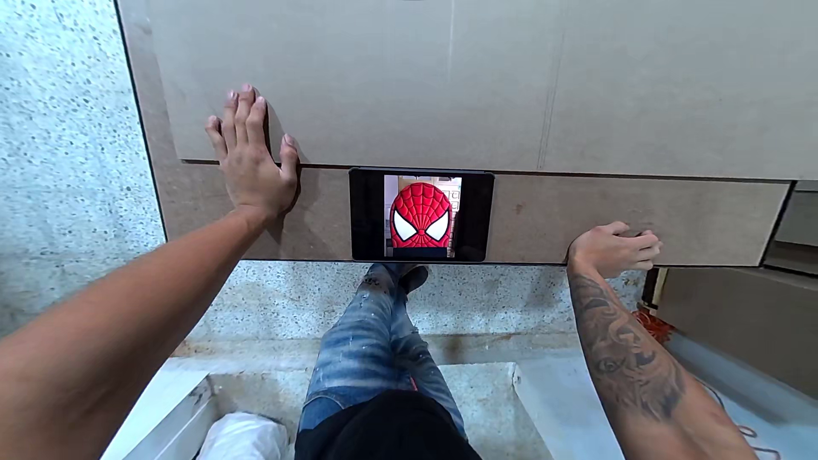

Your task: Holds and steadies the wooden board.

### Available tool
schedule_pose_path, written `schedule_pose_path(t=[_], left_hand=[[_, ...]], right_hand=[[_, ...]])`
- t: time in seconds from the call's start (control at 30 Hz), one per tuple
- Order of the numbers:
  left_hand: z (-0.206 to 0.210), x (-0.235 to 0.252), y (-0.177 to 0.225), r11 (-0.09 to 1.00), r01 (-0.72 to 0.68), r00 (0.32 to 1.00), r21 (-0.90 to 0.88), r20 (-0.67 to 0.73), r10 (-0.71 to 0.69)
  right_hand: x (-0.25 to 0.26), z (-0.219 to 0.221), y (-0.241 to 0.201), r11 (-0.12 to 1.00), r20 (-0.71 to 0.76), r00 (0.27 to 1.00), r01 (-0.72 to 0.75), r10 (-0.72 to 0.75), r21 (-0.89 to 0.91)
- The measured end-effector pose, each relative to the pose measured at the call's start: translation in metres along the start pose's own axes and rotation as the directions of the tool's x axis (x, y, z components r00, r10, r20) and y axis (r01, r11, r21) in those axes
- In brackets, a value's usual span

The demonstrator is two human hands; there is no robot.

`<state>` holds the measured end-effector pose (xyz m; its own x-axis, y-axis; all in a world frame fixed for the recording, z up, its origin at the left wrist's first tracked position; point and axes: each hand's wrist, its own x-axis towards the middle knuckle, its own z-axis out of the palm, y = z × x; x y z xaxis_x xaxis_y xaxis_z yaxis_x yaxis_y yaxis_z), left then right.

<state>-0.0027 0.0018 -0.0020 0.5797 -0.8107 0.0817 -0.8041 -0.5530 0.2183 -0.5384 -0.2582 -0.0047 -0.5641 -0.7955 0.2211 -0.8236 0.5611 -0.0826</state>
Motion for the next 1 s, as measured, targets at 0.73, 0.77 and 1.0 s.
schedule_pose_path(t=[0.73,0.77,1.0], left_hand=[[-0.0017,0.0006,0.0004,1.0,0.009,1.0,-0.01,0.016,-0.009],[-0.0014,0.0005,-0.0001,1.0,0.009,1.0,-0.013,0.019,-0.009],[0.0,0.0006,-0.0006,1.0,0.009,1.0,-0.012,0.018,-0.009]], right_hand=[[-0.0016,-0.0039,-0.0014,1.0,0.017,1.0,0.007,-0.007,0.01],[-0.0013,-0.0033,-0.0009,1.0,0.013,1.0,0.007,-0.007,0.011],[-0.0012,-0.0014,-0.0002,1.0,0.011,1.0,0.007,-0.007,0.002]])
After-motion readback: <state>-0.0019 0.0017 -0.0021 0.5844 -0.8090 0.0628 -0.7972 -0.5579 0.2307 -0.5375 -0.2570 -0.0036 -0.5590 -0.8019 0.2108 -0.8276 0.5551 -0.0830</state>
